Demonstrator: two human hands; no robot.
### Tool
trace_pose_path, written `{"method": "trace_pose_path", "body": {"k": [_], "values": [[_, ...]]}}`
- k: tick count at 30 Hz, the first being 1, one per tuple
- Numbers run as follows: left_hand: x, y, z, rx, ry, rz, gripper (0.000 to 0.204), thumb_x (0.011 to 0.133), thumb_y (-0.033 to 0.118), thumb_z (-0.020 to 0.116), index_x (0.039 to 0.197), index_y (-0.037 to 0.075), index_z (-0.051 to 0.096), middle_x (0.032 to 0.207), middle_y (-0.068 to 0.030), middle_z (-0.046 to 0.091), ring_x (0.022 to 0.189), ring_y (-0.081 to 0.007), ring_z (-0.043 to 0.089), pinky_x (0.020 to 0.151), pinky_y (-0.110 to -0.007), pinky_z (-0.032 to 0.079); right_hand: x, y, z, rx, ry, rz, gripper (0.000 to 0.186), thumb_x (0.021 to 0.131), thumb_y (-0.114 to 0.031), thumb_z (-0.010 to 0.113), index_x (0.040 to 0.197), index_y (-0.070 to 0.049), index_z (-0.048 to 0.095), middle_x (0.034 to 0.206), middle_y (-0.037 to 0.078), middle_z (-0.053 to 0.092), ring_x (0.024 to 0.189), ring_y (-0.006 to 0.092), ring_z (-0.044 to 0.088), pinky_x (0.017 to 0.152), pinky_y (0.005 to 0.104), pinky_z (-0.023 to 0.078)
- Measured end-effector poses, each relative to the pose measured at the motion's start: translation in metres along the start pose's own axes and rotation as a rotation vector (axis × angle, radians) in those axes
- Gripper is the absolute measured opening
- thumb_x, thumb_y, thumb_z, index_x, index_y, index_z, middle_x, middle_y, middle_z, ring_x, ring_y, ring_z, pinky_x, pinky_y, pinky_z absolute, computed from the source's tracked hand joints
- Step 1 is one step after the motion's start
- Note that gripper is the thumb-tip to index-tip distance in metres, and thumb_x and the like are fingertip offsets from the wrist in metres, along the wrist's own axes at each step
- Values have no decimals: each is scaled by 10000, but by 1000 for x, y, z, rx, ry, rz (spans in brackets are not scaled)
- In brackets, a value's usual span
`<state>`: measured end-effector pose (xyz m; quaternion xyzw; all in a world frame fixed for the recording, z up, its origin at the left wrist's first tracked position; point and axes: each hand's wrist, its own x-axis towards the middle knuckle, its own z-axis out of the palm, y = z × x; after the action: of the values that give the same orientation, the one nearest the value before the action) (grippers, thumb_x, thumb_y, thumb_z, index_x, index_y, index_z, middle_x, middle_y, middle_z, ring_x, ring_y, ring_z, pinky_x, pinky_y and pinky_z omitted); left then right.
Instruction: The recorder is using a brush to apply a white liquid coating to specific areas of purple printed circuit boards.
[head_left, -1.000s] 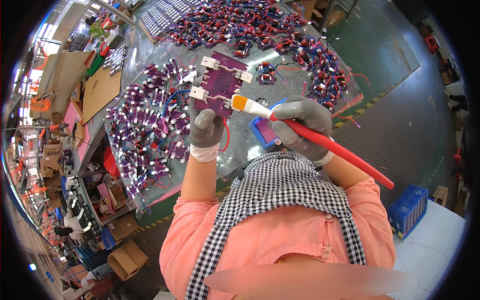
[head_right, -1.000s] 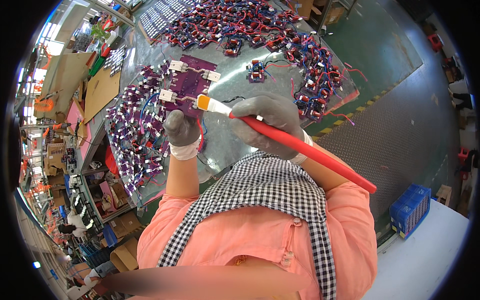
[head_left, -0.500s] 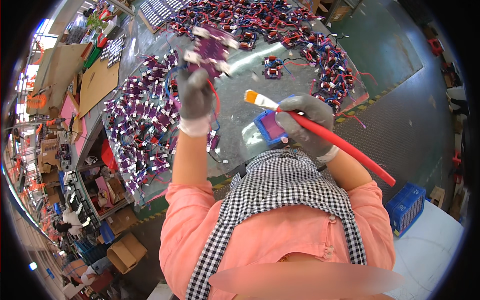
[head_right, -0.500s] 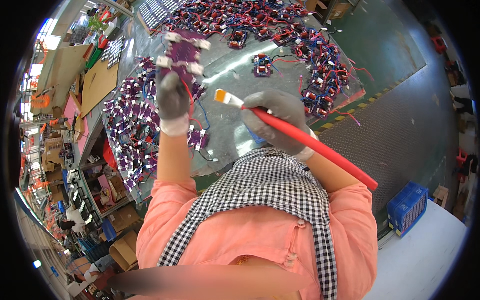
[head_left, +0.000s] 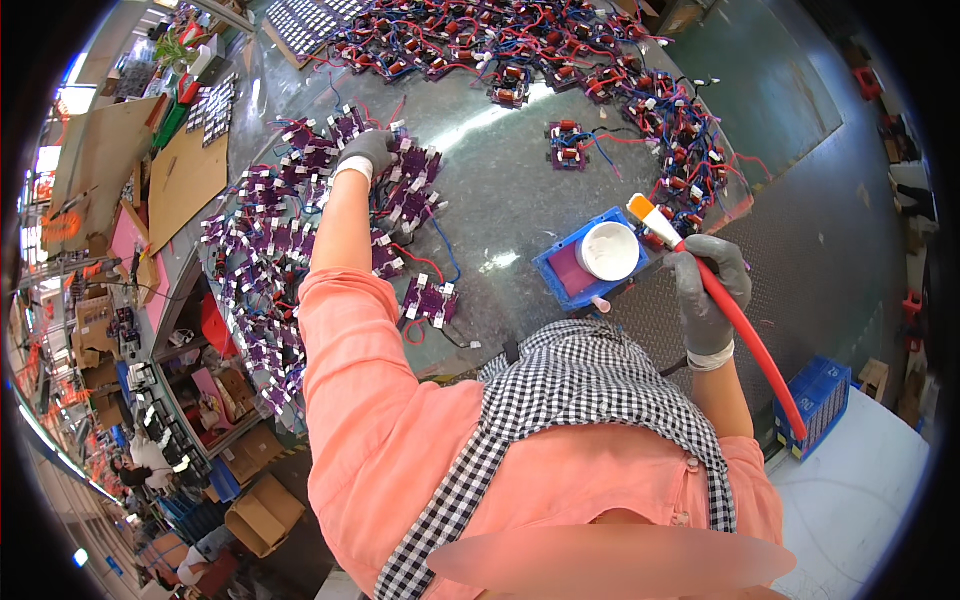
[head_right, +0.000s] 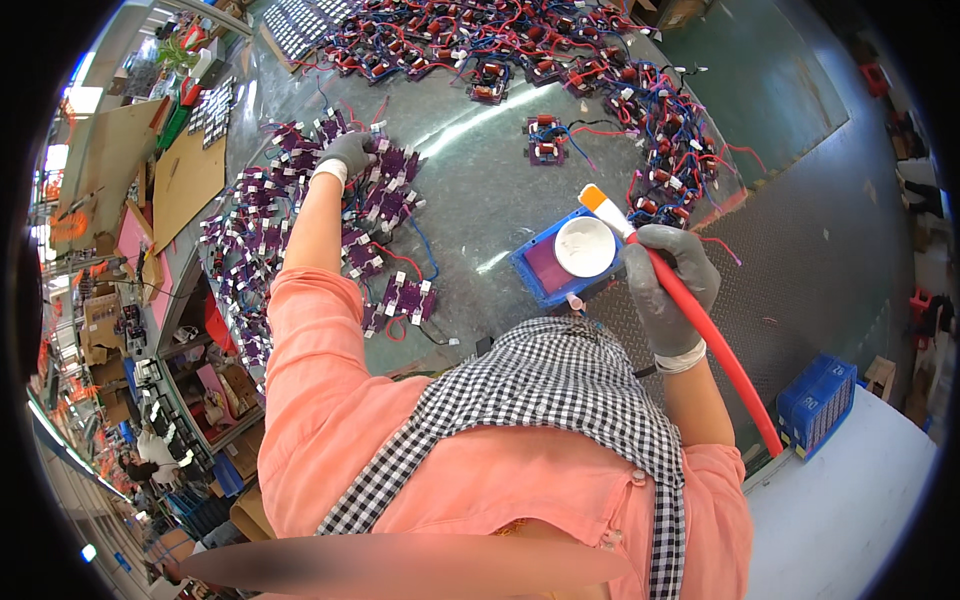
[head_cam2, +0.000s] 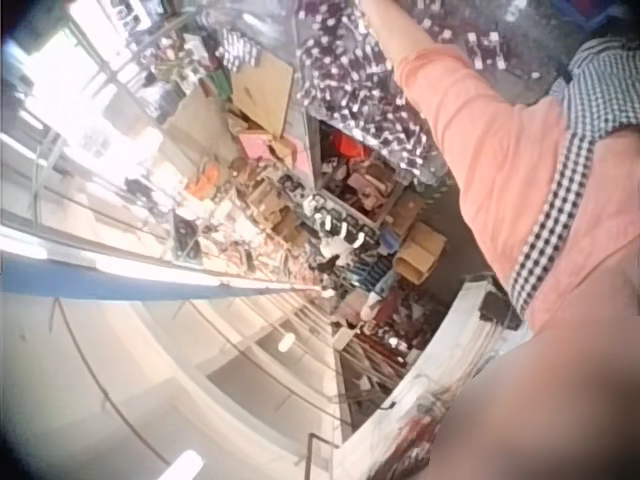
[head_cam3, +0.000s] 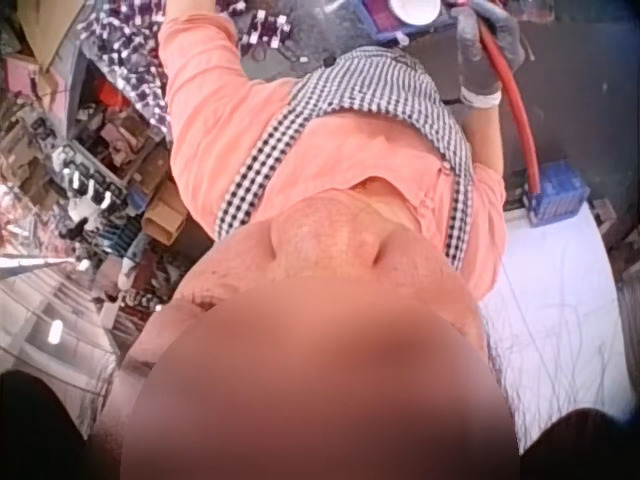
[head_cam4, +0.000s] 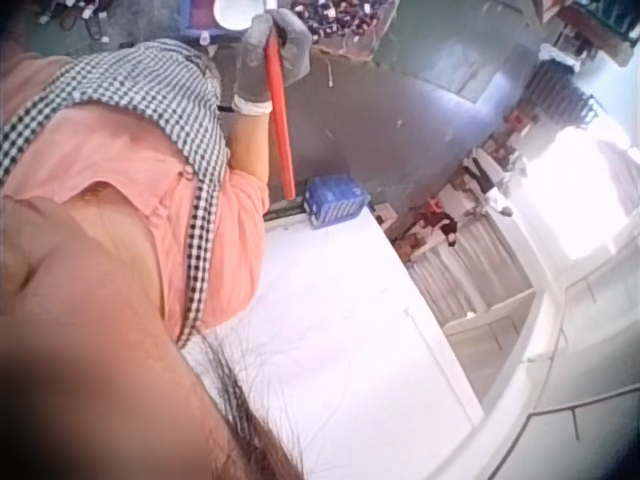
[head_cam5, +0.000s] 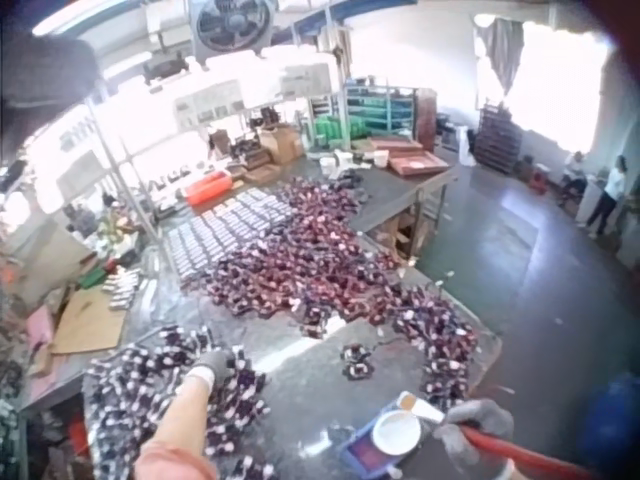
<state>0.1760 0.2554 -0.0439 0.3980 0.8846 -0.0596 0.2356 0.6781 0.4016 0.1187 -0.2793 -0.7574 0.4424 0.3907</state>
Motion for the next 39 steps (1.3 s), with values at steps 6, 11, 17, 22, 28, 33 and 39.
{"method": "trace_pose_path", "body": {"k": [6, 11, 17, 22, 28, 33, 39], "values": [[-13, 19, -92, 164, 374, -236, 302, 789, 270, 703, 1025, 83, 693, 1064, -170, 681, 1003, -332, 652, 851, -418, 526, -1, 10, -18, -116, 6, 89, 126, 819, 16, 670, 939, -10, 645, 835, 48, 664, 729, 79, 613, 657, 225, 494], [-5, 178, -44, -58, 921, 678, 327, 774, 231, 689, 1086, 136, 656, 931, -113, 679, 813, -300, 659, 723, -400, 539, -12, 42, -21, -329, -253, -97, 147, 791, -89, 681, 934, -55, 674, 810, 85, 664, 725, 214, 625, 673, 323, 508], [0, 287, 54, 122, 392, 644, 767, 662, 411, 806, 1302, 114, 503, 1359, -160, 464, 1231, -328, 496, 995, -420, 446, -26, 110, -7, -525, -358, -337, 175, 732, -162, 702, 902, -126, 681, 765, 46, 632, 727, 258, 593, 665, 369, 487], [-14, 269, 56, 4, 268, 423, 496, 668, 375, 764, 1051, 90, 630, 1132, -157, 598, 1022, -331, 599, 894, -429, 502, -16, 117, -2, -680, -447, -448, 166, 753, -172, 697, 915, -138, 683, 757, 11, 634, 749, 232, 585, 691, 359, 474], [-55, 205, 48, -1915, -65, 142, 357, 913, 393, 564, 1073, 77, 607, 834, -20, 665, 537, -94, 598, 348, -201, 365, -10, 101, -19, -368, -307, -316, 177, 777, -151, 705, 942, -93, 683, 824, 59, 668, 737, 238, 607, 693, 353, 493], [-154, 207, -7, -1966, -430, 385, 419, 920, 354, 514, 1157, 17, 587, 976, -102, 697, 585, -119, 644, 316, -192, 364, 35, 34, -26, 388, -225, 71, 128, 821, -76, 682, 942, -35, 670, 820, 36, 636, 732, 127, 607, 682, 258, 483], [-242, 241, -42, -1638, -68, 303, 384, 923, 299, 514, 1146, -4, 589, 952, -86, 693, 825, -142, 679, 633, -236, 532, 62, -10, -22, 420, -495, -85, 97, 840, -86, 680, 895, -7, 664, 849, 14, 622, 741, 81, 569, 668, 232, 464]]}}
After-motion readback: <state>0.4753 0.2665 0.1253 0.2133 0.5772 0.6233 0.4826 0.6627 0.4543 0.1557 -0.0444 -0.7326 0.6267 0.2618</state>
